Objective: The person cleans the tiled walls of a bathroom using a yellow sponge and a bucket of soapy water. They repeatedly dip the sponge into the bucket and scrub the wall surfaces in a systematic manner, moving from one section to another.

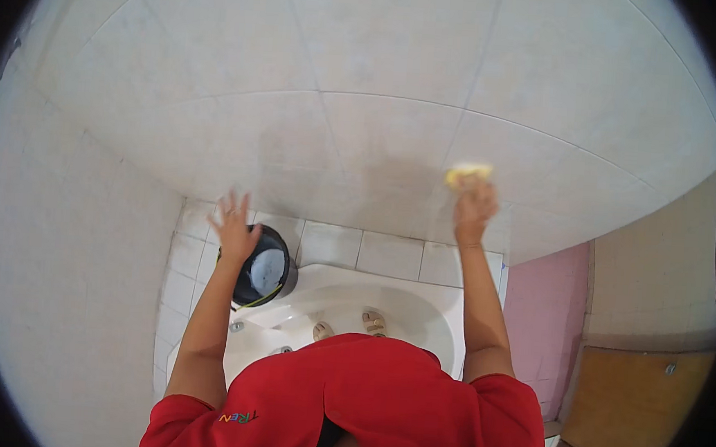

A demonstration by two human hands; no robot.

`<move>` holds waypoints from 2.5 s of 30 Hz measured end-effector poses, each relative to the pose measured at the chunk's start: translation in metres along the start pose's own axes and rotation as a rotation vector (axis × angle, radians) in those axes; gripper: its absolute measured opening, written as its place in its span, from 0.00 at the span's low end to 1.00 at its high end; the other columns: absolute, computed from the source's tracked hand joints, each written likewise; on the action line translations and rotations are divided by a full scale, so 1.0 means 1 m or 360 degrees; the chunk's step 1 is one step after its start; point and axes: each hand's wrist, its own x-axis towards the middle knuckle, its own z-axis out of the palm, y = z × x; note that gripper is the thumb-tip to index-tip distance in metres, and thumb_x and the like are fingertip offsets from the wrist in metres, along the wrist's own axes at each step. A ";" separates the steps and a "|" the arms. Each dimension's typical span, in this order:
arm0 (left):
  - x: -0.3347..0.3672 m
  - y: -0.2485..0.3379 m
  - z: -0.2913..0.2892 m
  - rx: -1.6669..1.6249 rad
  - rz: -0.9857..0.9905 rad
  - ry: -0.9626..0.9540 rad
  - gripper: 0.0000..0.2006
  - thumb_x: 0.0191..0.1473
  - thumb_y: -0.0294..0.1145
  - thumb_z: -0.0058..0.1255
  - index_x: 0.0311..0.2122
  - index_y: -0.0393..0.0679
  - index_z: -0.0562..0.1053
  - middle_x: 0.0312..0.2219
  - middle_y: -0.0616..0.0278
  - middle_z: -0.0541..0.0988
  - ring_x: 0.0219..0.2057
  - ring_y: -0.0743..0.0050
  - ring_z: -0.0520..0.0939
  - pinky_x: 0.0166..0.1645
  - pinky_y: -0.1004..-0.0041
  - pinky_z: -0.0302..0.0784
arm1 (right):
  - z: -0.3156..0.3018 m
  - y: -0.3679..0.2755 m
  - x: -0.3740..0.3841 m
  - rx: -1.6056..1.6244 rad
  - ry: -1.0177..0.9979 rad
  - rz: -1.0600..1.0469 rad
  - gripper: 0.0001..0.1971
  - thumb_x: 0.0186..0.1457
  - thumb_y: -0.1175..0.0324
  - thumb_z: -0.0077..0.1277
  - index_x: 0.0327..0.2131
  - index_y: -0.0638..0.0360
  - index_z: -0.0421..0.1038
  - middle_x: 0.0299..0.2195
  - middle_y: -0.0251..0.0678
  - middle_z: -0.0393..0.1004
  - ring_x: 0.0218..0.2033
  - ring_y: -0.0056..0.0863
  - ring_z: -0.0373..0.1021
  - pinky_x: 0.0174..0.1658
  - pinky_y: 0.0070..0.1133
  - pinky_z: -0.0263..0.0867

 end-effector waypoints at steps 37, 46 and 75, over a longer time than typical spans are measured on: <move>-0.202 -0.105 0.167 -0.0581 -0.0065 -0.1005 0.33 0.36 0.49 0.59 0.52 0.53 0.68 0.57 0.53 0.61 0.63 0.53 0.50 0.60 0.36 0.24 | -0.001 -0.307 0.149 0.0281 -0.0012 -0.0766 0.28 0.43 0.77 0.48 0.51 0.40 0.67 0.55 0.20 0.63 0.52 0.38 0.57 0.49 0.32 0.48; -0.184 -0.111 0.214 -0.0480 0.0098 -0.1115 0.14 0.42 0.44 0.55 0.35 0.54 0.78 0.33 0.60 0.80 0.45 0.64 0.76 0.62 0.41 0.31 | 0.082 -0.383 0.108 0.0179 -0.0430 -0.1688 0.22 0.45 0.72 0.46 0.47 0.46 0.71 0.58 0.19 0.56 0.53 0.31 0.57 0.50 0.31 0.51; -0.224 -0.229 0.221 -0.0824 -0.0123 -0.0825 0.17 0.28 0.51 0.56 0.22 0.51 0.80 0.19 0.59 0.78 0.27 0.62 0.79 0.47 0.64 0.70 | 0.179 -0.620 -0.135 0.1680 -0.3040 -0.1829 0.22 0.45 0.74 0.51 0.49 0.57 0.68 0.45 0.48 0.71 0.46 0.41 0.68 0.49 0.26 0.62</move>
